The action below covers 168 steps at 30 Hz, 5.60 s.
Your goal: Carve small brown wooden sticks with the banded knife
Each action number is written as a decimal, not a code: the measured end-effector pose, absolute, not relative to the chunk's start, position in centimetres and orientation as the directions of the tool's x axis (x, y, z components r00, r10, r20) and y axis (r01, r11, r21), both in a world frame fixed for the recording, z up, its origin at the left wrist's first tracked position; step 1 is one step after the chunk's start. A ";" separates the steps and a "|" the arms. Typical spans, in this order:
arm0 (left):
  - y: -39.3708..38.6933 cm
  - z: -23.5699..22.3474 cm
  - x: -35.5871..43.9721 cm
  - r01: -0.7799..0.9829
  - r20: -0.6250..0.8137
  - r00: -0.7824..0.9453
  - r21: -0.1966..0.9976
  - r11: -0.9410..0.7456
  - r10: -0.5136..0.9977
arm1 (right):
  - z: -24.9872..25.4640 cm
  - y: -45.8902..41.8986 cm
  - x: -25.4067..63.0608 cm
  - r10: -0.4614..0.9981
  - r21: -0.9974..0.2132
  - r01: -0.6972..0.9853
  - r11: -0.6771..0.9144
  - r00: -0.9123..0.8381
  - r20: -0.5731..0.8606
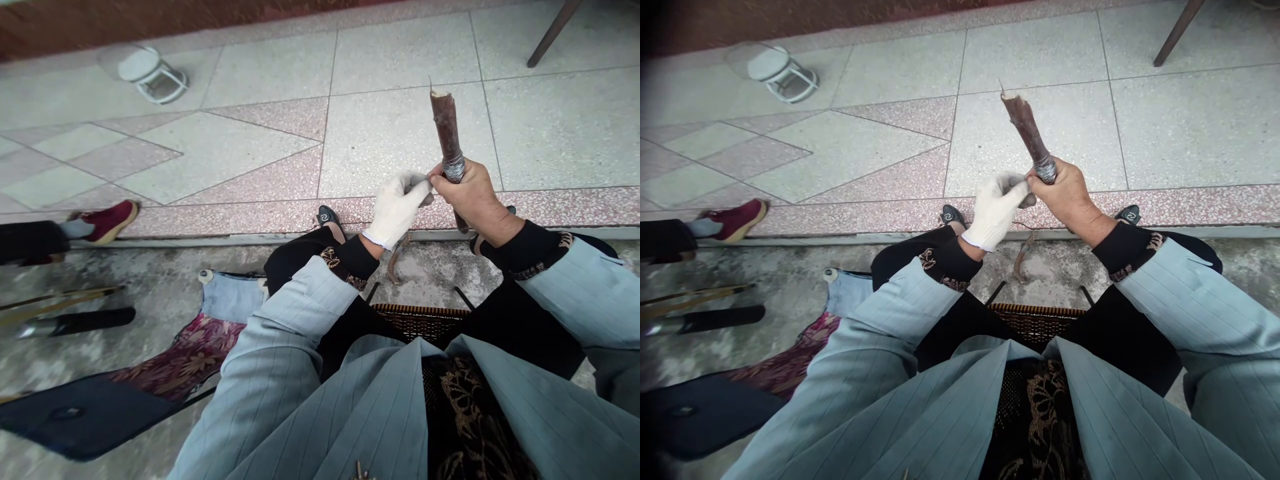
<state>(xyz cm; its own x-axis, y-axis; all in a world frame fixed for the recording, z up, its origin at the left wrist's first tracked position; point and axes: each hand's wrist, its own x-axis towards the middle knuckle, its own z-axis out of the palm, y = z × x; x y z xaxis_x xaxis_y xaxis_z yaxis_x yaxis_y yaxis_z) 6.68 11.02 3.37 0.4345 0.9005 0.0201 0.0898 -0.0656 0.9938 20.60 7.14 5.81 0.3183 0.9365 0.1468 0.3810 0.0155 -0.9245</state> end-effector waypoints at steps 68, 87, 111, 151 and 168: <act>14.7 3.8 4.3 0.250 0.250 0.852 0.579 -0.776 0.460 | 5.1 5.9 23.2 0.994 -0.752 0.654 0.089 -0.008 0.111; 12.4 2.1 5.9 -0.119 -0.176 0.778 0.901 0.416 0.603 | 4.3 6.8 22.3 0.990 -0.838 0.545 -0.014 0.123 0.063; 12.6 3.2 5.7 0.446 0.161 0.609 0.741 -0.503 0.777 | 4.4 7.3 22.7 0.975 -0.941 0.290 -0.177 0.179 -0.129; 12.4 4.8 4.2 0.365 0.019 0.767 0.809 -0.461 0.642 | 4.7 8.9 28.1 0.954 -0.767 0.619 -0.168 0.299 0.033; 10.5 3.8 5.1 0.489 0.175 0.837 0.189 -0.851 0.519 | 6.3 8.7 25.7 0.951 -0.985 0.097 -0.139 0.291 -0.105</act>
